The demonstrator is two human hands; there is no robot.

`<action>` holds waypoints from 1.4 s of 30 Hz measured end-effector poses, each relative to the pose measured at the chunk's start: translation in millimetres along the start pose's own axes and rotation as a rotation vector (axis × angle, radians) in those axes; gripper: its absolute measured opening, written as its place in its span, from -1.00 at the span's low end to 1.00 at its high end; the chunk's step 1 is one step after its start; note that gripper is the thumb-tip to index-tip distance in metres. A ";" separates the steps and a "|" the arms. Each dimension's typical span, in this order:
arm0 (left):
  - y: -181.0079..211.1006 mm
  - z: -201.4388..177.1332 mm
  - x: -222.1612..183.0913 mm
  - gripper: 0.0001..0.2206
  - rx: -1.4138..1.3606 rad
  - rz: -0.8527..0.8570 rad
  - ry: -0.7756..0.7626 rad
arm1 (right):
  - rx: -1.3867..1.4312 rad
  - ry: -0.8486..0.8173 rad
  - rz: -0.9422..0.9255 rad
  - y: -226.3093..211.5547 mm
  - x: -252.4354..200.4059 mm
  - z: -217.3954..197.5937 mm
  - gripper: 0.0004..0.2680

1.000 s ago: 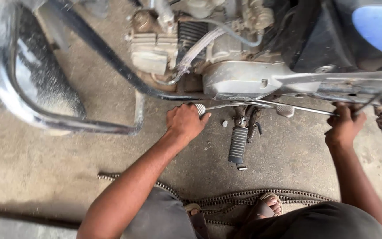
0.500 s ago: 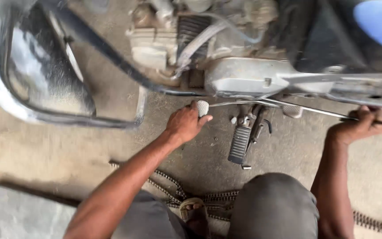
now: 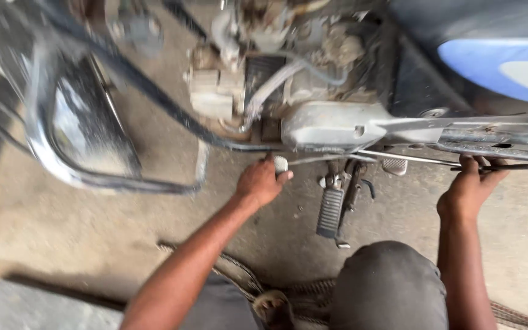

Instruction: Adjusting or repairing parts of a motorcycle engine using a T-handle socket wrench.

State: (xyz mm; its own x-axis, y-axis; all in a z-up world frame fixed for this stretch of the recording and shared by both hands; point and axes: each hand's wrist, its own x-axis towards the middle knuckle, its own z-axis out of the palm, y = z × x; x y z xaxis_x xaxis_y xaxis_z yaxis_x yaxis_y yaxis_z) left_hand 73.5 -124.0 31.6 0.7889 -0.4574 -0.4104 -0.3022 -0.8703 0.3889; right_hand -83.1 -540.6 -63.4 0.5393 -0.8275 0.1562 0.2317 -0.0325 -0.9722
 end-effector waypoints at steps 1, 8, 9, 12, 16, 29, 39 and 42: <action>-2.2 0.1 2.3 -0.42 0.002 0.032 0.059 | 0.020 0.064 0.099 -5.7 -3.8 6.0 -0.64; 28.2 -28.3 -29.2 -0.53 0.069 -0.048 -0.002 | 0.214 0.328 0.187 -43.2 -22.6 30.4 -0.79; 35.2 -33.8 -35.6 -0.53 0.070 -0.042 0.000 | 0.215 0.332 0.182 -40.2 -19.1 38.6 -0.79; 71.0 -34.2 -57.2 -0.60 0.346 -0.098 -0.173 | 0.269 0.365 0.143 -35.8 -13.4 34.5 -0.80; 124.5 4.6 -57.7 -0.63 -0.268 0.298 -0.136 | 0.464 0.303 0.091 -32.7 -0.7 28.9 -0.73; 294.1 221.3 88.8 -0.51 -2.096 0.329 -0.277 | 0.311 0.047 0.135 -30.9 -7.2 -17.2 -0.62; 319.4 175.6 62.8 -0.77 -2.130 -0.088 -0.142 | 0.393 0.261 0.229 -52.8 -2.0 3.9 -0.56; 313.0 170.4 67.4 -0.74 -1.989 0.023 0.010 | 0.377 0.279 0.236 -54.6 7.8 15.2 -0.51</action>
State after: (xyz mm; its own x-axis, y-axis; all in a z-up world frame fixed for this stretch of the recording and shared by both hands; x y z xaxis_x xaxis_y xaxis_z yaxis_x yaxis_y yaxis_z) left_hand -59.1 -458.3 -14.9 0.7991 -0.4564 -0.3913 0.5973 0.5289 0.6029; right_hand -79.3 -536.8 -6.4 0.3877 -0.9075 -0.1619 0.4329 0.3343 -0.8371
